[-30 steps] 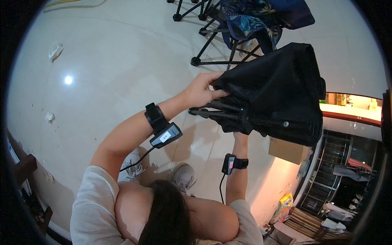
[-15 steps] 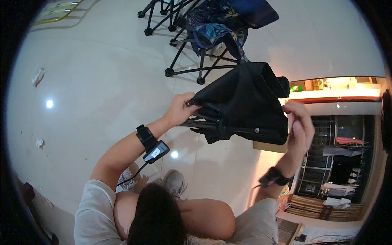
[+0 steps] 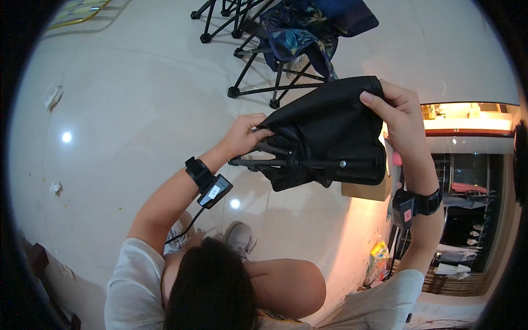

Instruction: The person unbuckles and expands several folding chairs on the floor, checks their construction, then folds them back down into a compact shape and packs a separate item into a carrying bag.

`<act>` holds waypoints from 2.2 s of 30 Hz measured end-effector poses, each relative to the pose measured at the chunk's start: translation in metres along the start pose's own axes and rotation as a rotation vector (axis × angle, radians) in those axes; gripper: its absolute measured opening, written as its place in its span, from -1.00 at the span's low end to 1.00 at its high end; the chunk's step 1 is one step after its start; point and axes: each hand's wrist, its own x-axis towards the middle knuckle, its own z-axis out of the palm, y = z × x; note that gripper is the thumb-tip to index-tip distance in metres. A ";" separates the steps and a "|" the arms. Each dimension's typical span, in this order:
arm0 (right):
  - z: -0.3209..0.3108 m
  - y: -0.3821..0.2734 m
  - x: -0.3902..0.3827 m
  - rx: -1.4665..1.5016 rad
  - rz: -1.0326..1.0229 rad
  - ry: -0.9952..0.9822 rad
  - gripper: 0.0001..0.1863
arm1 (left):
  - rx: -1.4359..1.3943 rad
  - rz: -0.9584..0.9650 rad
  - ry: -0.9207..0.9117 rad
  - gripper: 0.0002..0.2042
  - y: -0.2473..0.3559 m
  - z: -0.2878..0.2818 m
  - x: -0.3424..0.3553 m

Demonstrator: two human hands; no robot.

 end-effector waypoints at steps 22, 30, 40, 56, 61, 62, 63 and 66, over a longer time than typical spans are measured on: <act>0.007 0.050 0.004 -0.356 -0.251 0.240 -0.76 | 0.136 -0.070 0.320 -0.75 -0.016 0.018 -0.013; 0.012 0.057 0.007 -0.362 -0.234 0.232 -0.75 | 0.408 0.311 0.022 -0.78 -0.012 0.017 -0.014; 0.014 0.061 0.008 -0.315 -0.172 0.285 -0.77 | 0.614 0.528 0.112 -0.90 -0.026 0.014 -0.013; 0.018 0.065 0.010 -0.399 -0.255 0.324 -0.74 | 0.102 -0.522 0.159 -0.43 -0.009 -0.002 0.018; 0.020 0.066 0.010 -0.428 -0.273 0.307 -0.73 | -0.229 -0.747 -0.064 -0.59 -0.031 0.002 0.029; 0.022 0.064 0.011 -0.426 -0.270 0.311 -0.73 | -0.232 -0.749 -0.064 -0.59 -0.039 0.005 0.030; 0.024 0.063 0.012 -0.424 -0.268 0.315 -0.74 | -0.166 -0.698 -0.017 -0.66 -0.047 0.008 0.030; 0.023 0.066 0.011 -0.426 -0.247 0.326 -0.74 | -0.179 -0.726 -0.017 -0.75 -0.040 0.010 0.033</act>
